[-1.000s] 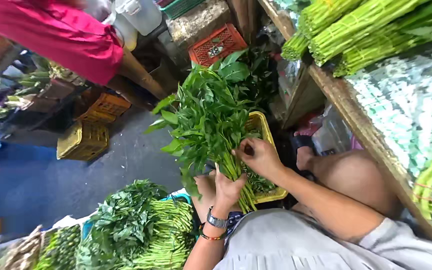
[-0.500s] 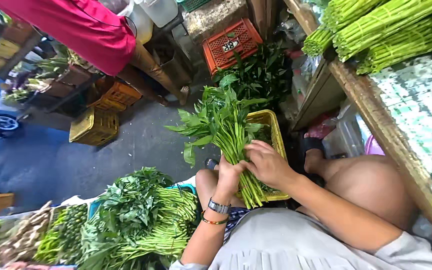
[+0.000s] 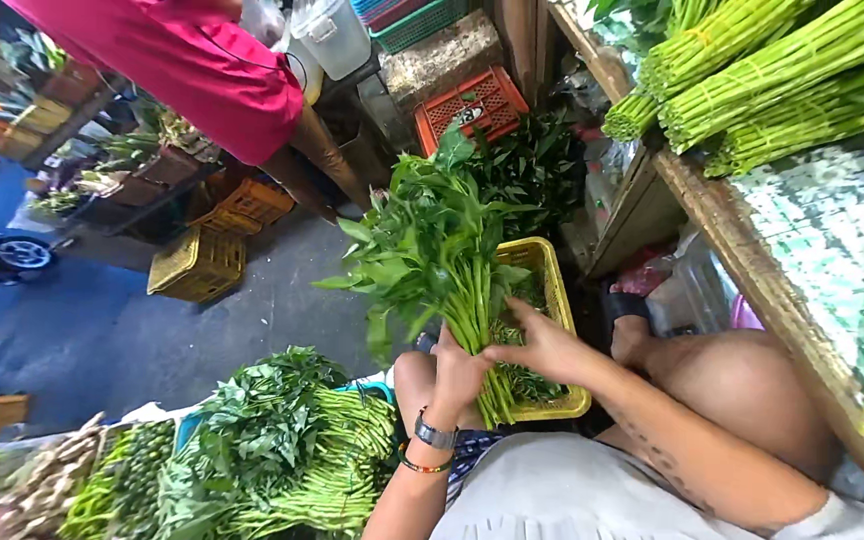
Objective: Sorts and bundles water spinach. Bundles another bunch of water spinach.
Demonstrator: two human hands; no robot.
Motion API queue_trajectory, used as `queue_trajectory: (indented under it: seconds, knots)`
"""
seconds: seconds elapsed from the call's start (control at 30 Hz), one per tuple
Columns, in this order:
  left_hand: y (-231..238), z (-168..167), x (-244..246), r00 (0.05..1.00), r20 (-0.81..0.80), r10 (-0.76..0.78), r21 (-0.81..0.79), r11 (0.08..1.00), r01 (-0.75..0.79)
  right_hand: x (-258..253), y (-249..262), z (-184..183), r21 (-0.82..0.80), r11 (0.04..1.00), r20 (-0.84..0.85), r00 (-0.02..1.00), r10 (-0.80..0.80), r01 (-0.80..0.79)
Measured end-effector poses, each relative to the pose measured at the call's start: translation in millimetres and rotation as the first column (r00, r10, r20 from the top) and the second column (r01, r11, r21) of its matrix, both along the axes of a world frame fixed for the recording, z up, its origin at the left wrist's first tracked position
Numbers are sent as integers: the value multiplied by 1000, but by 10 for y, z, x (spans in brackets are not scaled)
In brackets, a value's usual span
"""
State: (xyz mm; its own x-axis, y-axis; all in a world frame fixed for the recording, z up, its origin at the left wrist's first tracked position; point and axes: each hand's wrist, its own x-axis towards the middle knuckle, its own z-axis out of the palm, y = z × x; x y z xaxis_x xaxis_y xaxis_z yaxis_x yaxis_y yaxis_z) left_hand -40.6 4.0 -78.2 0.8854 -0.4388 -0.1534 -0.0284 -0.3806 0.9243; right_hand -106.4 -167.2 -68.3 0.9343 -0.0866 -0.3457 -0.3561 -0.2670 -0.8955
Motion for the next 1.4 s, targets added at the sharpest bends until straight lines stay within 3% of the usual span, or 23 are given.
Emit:
queue_trajectory:
  seconds: [0.03, 0.1, 0.17, 0.23, 0.33, 0.43, 0.5, 0.67, 0.7, 0.77, 0.83, 0.9, 1.0, 1.17, 1.3, 1.4]
  knots:
    - [-33, -23, -42, 992, 111, -63, 134, 990, 48, 13, 124, 10, 122, 990, 22, 997, -69, 66]
    - [-156, -47, -172, 950, 260, -173, 473, 880, 30, 70, 331, -22, 336, 906, -27, 964, -265, 258]
    - [-207, -24, -300, 924, 252, -287, 588, 804, 90, 143, 383, -151, 478, 766, -96, 892, -441, 431]
    - [-126, 47, -390, 951, 172, -257, 382, 907, 176, 179, 247, -271, 575, 673, -141, 866, -480, 466]
    - [89, 114, -354, 992, -39, -119, 76, 990, 121, 172, 87, -303, 755, 550, -127, 903, -411, 357]
    - [274, 69, -261, 946, -260, -194, 46, 976, 213, 155, 135, -306, 878, 443, -51, 955, -294, 183]
    - [278, 48, -303, 912, -324, -254, 3, 963, 269, 169, 211, -345, 900, 425, 3, 971, -239, 102]
    - [232, -64, -444, 937, -288, -197, 62, 973, 224, 145, 278, -434, 890, 446, -5, 978, -208, 99]
    - [236, -96, -470, 945, -277, -174, 68, 978, 199, 133, 294, -439, 865, 478, -50, 974, -219, 152]
    - [247, -153, -485, 966, -232, -111, 127, 981, 143, 106, 296, -408, 715, 658, -148, 971, -189, 237]
    - [278, -205, -455, 983, -175, -53, 213, 973, 90, 90, 228, -408, 454, 883, -209, 978, -26, 121]
    - [325, -226, -423, 990, -136, -33, 268, 961, 68, 84, 133, -416, 164, 980, -236, 960, 151, -113]
    - [399, -208, -401, 992, -122, -30, 307, 949, 66, 97, 36, -355, -92, 960, -210, 948, 240, -264]
    - [445, -224, -408, 995, -102, -15, 339, 939, 49, 72, 42, -77, -266, 942, -113, 977, 179, -203]
    - [445, -376, -370, 996, -90, -17, 396, 917, 52, -75, 136, -108, -217, 969, 189, 969, 157, -115]
    - [417, -474, -361, 992, -124, -23, 390, 918, 70, -155, 247, -267, -324, 945, 363, 919, 157, -34]
